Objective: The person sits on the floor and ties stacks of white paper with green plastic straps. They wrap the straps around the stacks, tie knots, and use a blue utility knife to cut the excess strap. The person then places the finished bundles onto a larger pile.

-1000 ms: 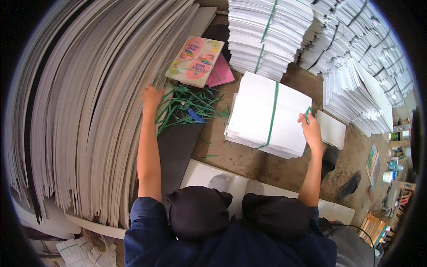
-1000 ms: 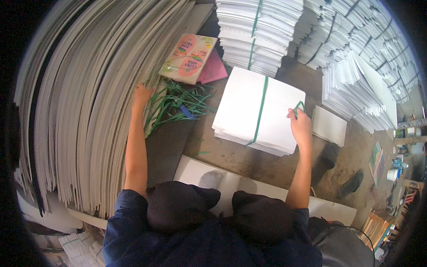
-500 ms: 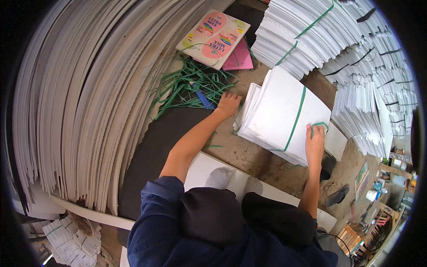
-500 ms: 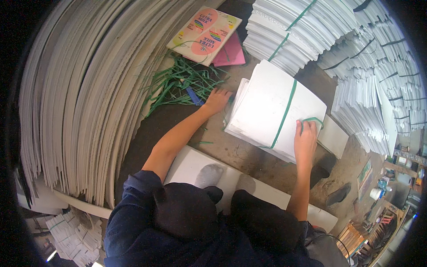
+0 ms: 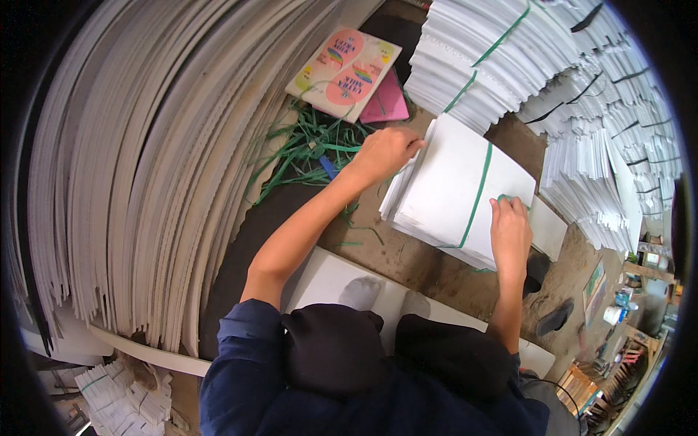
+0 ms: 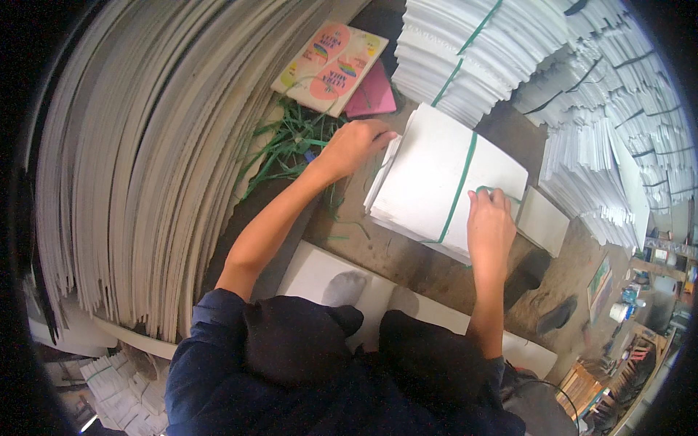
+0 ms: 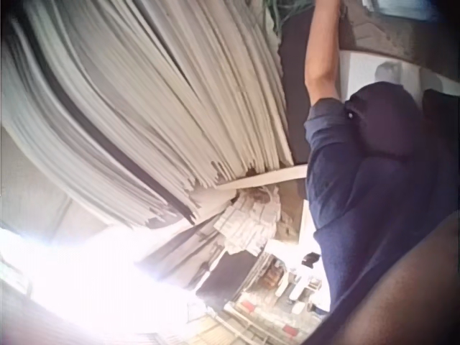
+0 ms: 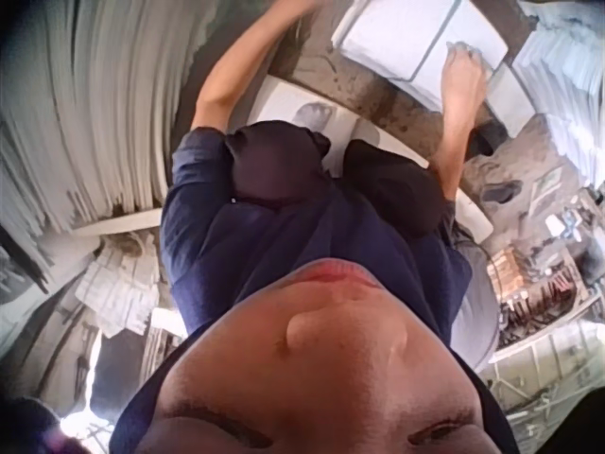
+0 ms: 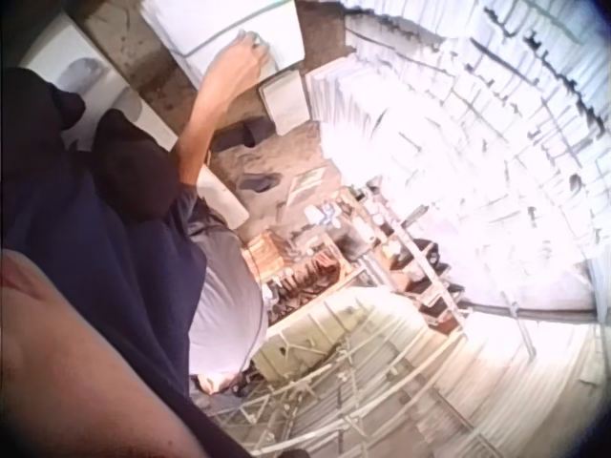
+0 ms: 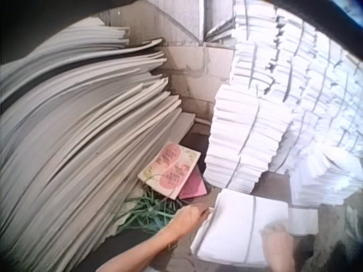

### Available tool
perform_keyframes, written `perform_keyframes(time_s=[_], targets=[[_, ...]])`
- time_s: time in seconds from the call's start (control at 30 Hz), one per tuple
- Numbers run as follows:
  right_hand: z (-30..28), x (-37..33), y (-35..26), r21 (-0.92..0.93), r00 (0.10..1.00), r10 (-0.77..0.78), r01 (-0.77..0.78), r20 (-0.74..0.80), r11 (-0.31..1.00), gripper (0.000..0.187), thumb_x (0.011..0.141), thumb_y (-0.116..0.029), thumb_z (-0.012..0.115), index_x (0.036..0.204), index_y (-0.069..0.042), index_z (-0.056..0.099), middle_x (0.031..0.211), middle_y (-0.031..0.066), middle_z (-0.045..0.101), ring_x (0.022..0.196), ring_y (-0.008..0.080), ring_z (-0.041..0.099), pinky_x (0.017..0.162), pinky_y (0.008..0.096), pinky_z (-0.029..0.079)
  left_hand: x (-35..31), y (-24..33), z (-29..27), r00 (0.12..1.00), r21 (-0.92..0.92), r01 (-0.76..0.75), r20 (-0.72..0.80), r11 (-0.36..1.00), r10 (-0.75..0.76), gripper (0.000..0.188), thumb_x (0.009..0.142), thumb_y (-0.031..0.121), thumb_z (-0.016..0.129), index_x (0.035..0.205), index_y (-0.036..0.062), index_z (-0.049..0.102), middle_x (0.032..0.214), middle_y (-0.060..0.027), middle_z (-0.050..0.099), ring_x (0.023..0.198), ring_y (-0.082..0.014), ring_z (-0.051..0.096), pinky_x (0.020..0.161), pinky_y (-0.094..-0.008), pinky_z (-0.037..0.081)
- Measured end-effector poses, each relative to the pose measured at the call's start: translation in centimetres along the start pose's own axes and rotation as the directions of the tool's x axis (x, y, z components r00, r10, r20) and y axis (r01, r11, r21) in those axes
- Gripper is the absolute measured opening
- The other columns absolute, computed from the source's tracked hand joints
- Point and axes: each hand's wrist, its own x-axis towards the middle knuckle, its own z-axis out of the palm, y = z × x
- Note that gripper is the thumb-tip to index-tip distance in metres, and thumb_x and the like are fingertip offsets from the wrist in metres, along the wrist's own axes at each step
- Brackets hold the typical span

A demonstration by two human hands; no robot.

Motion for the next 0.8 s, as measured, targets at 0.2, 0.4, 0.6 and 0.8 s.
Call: perform_keyframes(time_s=[0.2,0.4,0.6,0.8], targets=[[-2.2,0.4,1.2,0.186,0.977,-0.049,0.089,-0.208,0.978,0.027,0.086,-0.017,0.046,0.071,0.004,0.054,0.075,0.0172,0.05,0.068,0.0327,0.051,0.064,0.041,0.041,3.2,6.9,0.4,0.954,-0.067,-0.068,0.287,0.995,0.085,0.028,0.084,0.025,0.048,0.07,0.002,0.057,0.063,-0.0148,0.057,0.064,-0.0341,0.055,0.06,-0.0414,0.042],[2.4,1.3,1.4,0.679,0.997,0.037,0.022,-0.072,0.734,0.027,0.091,-0.017,0.037,0.084,0.003,0.055,0.08,0.0157,0.053,0.062,0.0278,0.052,0.056,0.0367,0.043,3.7,9.0,5.8,0.881,-0.089,-0.094,0.457,0.992,0.125,0.023,0.085,0.02,0.043,0.079,0.003,0.058,0.075,-0.0172,0.058,0.072,-0.033,0.056,0.069,-0.0399,0.043],[2.5,0.5,2.7,0.935,0.983,0.114,-0.174,0.146,0.309,0.035,0.09,-0.01,0.035,0.125,-0.01,0.039,0.1,0.0136,0.046,0.077,0.0246,0.054,0.068,0.035,0.046,4.0,10.9,6.5,0.913,0.035,-0.102,0.399,0.994,0.079,0.017,0.08,0.02,0.052,0.08,0.0088,0.065,0.072,-0.0165,0.061,0.07,-0.0313,0.058,0.067,-0.0383,0.046],[4.9,-0.1,3.7,0.991,0.991,-0.058,-0.12,0.123,0.05,0.055,0.081,0.004,0.027,0.133,-0.015,0.027,0.121,0.0111,0.033,0.085,0.0158,0.053,0.072,0.0276,0.048,3.7,11.9,7.6,0.902,-0.087,0.285,0.362,0.955,-0.236,0.027,0.067,0.018,0.071,0.078,-0.0019,0.057,0.072,-0.0138,0.064,0.062,-0.0174,0.063,0.058,-0.026,0.049]])
